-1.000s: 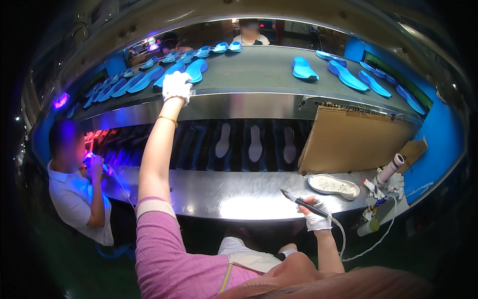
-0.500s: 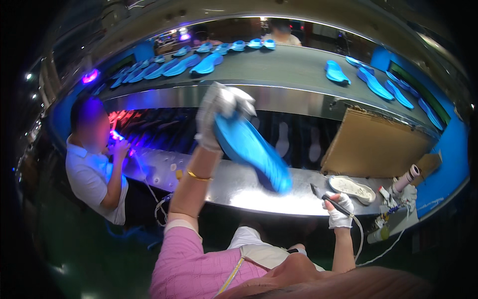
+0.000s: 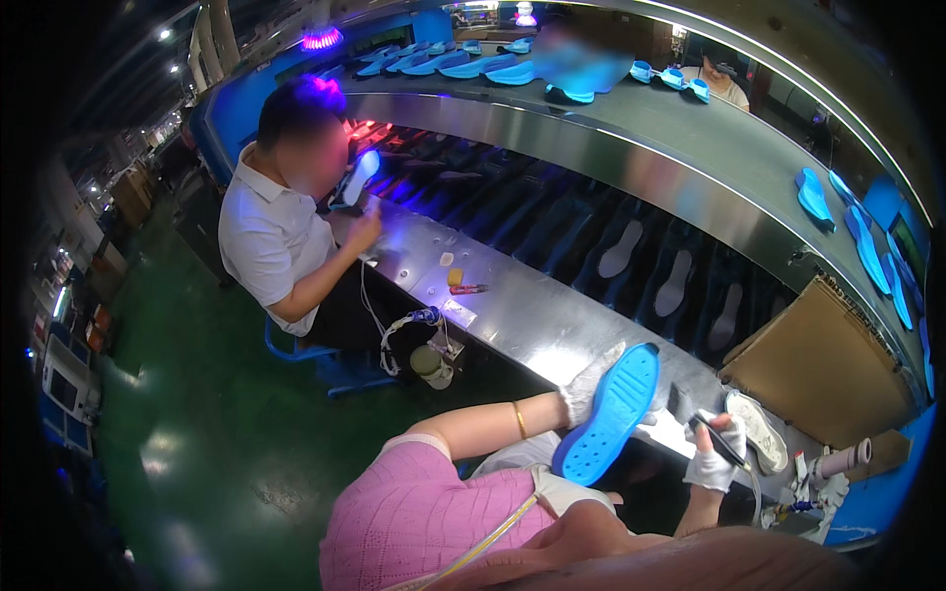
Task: The person picks up blue shoe soles from a conveyor belt and cleans or preps them using a small brush tool before placing them back on the belt.
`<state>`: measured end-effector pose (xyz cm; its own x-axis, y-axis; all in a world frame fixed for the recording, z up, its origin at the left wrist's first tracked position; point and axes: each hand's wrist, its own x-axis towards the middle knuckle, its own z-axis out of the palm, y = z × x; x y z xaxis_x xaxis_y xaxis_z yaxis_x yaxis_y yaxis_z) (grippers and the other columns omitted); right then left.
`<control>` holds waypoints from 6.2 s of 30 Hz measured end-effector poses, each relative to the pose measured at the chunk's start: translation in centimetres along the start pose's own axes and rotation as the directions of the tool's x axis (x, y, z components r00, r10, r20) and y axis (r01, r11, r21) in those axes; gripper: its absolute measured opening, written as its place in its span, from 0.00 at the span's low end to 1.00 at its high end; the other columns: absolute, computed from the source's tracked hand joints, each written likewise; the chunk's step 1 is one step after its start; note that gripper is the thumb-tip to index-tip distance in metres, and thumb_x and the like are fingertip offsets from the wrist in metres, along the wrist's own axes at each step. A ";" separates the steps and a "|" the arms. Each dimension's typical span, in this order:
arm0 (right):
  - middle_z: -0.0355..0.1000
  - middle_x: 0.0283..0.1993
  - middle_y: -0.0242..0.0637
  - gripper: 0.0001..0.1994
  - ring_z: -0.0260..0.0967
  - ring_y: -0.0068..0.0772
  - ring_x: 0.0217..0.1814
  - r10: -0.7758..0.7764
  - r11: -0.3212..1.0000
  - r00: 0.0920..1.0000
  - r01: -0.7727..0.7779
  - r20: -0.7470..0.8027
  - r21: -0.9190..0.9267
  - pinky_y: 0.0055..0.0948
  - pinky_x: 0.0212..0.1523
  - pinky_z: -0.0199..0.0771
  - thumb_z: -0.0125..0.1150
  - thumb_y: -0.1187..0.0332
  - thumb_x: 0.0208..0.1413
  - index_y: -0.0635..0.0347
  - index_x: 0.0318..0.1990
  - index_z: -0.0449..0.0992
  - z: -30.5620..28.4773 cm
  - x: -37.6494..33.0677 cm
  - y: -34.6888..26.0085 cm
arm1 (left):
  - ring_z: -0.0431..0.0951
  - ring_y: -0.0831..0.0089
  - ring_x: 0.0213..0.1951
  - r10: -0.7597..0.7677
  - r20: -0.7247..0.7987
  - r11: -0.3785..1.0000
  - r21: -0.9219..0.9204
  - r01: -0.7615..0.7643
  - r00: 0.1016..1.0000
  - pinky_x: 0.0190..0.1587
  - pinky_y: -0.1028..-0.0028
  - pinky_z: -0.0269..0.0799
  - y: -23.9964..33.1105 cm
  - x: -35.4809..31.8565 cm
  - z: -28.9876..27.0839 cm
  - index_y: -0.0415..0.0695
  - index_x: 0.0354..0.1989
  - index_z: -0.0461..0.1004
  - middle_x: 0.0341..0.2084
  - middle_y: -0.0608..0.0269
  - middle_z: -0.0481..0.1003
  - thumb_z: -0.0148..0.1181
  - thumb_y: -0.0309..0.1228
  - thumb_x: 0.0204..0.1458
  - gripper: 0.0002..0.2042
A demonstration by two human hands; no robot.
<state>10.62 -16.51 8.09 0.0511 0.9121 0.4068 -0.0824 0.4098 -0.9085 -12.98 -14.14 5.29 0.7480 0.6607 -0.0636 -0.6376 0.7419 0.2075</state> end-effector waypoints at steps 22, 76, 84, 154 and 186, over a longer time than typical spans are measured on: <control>0.68 0.31 0.33 0.09 0.66 0.19 0.28 -0.041 0.996 0.967 0.061 0.253 -0.071 0.18 0.30 0.67 0.57 0.81 0.47 0.60 0.35 0.66 6.3 -1.7 -1.1 | 0.73 0.65 0.41 0.293 -0.160 0.954 0.112 -0.277 0.943 0.45 0.68 0.72 -2.0 2.7 1.9 0.43 0.49 0.67 0.38 0.56 0.73 0.45 0.59 0.50 0.31; 0.72 0.32 0.40 0.06 0.72 0.24 0.31 0.512 0.763 0.833 -0.554 0.212 0.333 0.19 0.32 0.72 0.60 0.76 0.48 0.64 0.34 0.71 1.5 -0.8 -0.9 | 0.69 0.51 0.50 0.196 0.484 0.941 0.153 -0.303 0.853 0.51 0.55 0.69 3.1 8.8 2.0 0.43 0.60 0.55 0.51 0.46 0.64 0.51 0.71 0.29 0.52; 0.74 0.34 0.38 0.08 0.70 0.30 0.38 0.093 0.947 0.957 0.000 0.275 -0.320 0.27 0.40 0.70 0.64 0.81 0.36 0.61 0.26 0.75 1.1 0.0 -0.3 | 0.73 0.58 0.47 0.091 0.304 0.651 0.703 -0.288 0.948 0.44 0.63 0.75 4.6 9.2 1.5 0.39 0.57 0.58 0.49 0.47 0.67 0.51 0.71 0.28 0.52; 0.69 0.28 0.33 0.10 0.66 0.20 0.28 -0.100 0.886 0.968 0.193 0.232 -0.422 0.20 0.32 0.69 0.60 0.79 0.45 0.63 0.38 0.71 3.1 -1.3 -0.8 | 0.70 0.60 0.47 0.267 -0.061 0.960 0.106 -0.260 0.962 0.50 0.59 0.68 -0.9 7.0 -0.7 0.48 0.56 0.60 0.46 0.55 0.68 0.41 0.61 0.50 0.33; 0.72 0.31 0.39 0.04 0.71 0.24 0.30 0.273 0.958 0.962 -0.272 -0.004 0.087 0.21 0.33 0.72 0.58 0.76 0.50 0.65 0.34 0.71 1.6 -2.2 1.0 | 0.64 0.56 0.55 0.316 0.086 0.935 0.138 -0.325 0.945 0.59 0.56 0.58 -1.9 6.7 1.2 0.43 0.60 0.53 0.54 0.50 0.62 0.38 0.67 0.46 0.43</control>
<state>8.84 -18.09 6.41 0.0308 0.9893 0.1426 -0.1794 0.1459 -0.9729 -6.56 -11.26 5.67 0.5212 0.8487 0.0899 -0.8144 0.4631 0.3498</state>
